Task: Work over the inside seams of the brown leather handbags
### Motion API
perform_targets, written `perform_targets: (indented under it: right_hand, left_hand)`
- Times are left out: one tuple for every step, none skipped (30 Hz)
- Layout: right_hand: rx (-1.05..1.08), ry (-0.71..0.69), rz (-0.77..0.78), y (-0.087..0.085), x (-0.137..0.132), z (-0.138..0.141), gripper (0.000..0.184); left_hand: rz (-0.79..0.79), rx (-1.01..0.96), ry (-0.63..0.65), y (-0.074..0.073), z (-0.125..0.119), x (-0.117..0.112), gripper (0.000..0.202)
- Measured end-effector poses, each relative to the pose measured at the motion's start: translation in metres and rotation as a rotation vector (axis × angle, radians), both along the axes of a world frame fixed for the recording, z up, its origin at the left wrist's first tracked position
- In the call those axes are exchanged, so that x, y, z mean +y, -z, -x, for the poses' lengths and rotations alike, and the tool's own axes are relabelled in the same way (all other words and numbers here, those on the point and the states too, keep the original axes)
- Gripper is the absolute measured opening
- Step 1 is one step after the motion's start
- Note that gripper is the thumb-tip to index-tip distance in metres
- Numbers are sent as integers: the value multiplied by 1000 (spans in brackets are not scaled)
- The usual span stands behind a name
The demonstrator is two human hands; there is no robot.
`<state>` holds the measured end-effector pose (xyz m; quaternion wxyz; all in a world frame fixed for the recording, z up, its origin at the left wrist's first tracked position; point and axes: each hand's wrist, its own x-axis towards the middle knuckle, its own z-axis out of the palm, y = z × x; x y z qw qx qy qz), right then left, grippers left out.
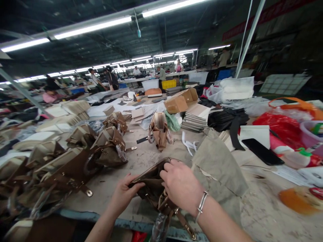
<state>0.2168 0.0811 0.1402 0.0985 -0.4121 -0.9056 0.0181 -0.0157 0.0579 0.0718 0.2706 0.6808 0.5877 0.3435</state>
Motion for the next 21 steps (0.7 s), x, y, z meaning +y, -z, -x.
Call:
perform_targets:
  right_hand:
    - [22,-27,-12,-2,-1,1,5]
    - [38,-56,-17,-3,0,2,10]
    - [42,-78,-14,-3,0,3,13]
    - [33,-93,-2,-3,1,4,13]
    - [14,-99,16,-3,3,5,10]
    - [-10,-89,33,-3,4,5,8]
    - [-38,-66,51,-2,4,6,10]
    - [-69,-41,69,-1,4,6,14]
    - [-98,-23,86,0,4,6,17]
    - [-119,-11,102,0,3,6,20]
    - [-126,-5,114,0,2,5,21]
    - [-116,-2,121,0,1,5,20]
    - [-90,-1,120,-1,0,4,18]
    - [-51,2,109,-2,0,3,15]
    - [-6,4,93,-3,0,3,9]
    - [35,-3,77,-4,1,2,5]
    - [66,-23,66,-4,2,2,11]
    - [82,-52,61,-4,4,2,18]
    - [79,-82,62,-4,6,3,20]
    - [62,-105,65,-2,7,4,17]
    - [38,-117,62,-1,9,5,10]
  left_hand:
    - [2,3,2,1,0,-1,13]
    - [2,4,6,2,1,-1,14]
    - [0,4,9,3,2,-1,14]
    - [-1,2,11,4,2,-1,15]
    - [-2,-1,13,5,3,-1,15]
    - [-2,-2,13,6,3,-1,15]
    - [-2,-2,13,6,3,0,14]
    - [-4,-2,11,7,3,1,14]
    - [-5,-2,13,7,3,1,14]
    - [-8,-4,16,7,3,2,14]
    - [-10,-5,18,8,2,2,14]
    - [-10,-6,22,8,2,2,14]
    - [-12,-6,24,8,2,2,13]
    - [-14,-5,23,8,3,2,13]
    - [-15,-5,22,9,3,2,12]
    - [-15,-5,19,9,3,1,11]
    - [-16,-7,17,8,3,1,12]
    - [-16,-8,18,8,3,0,12]
    - [-18,-12,18,7,3,0,12]
    - [-19,-18,18,5,3,0,13]
    - [-21,-24,17,4,2,-1,13]
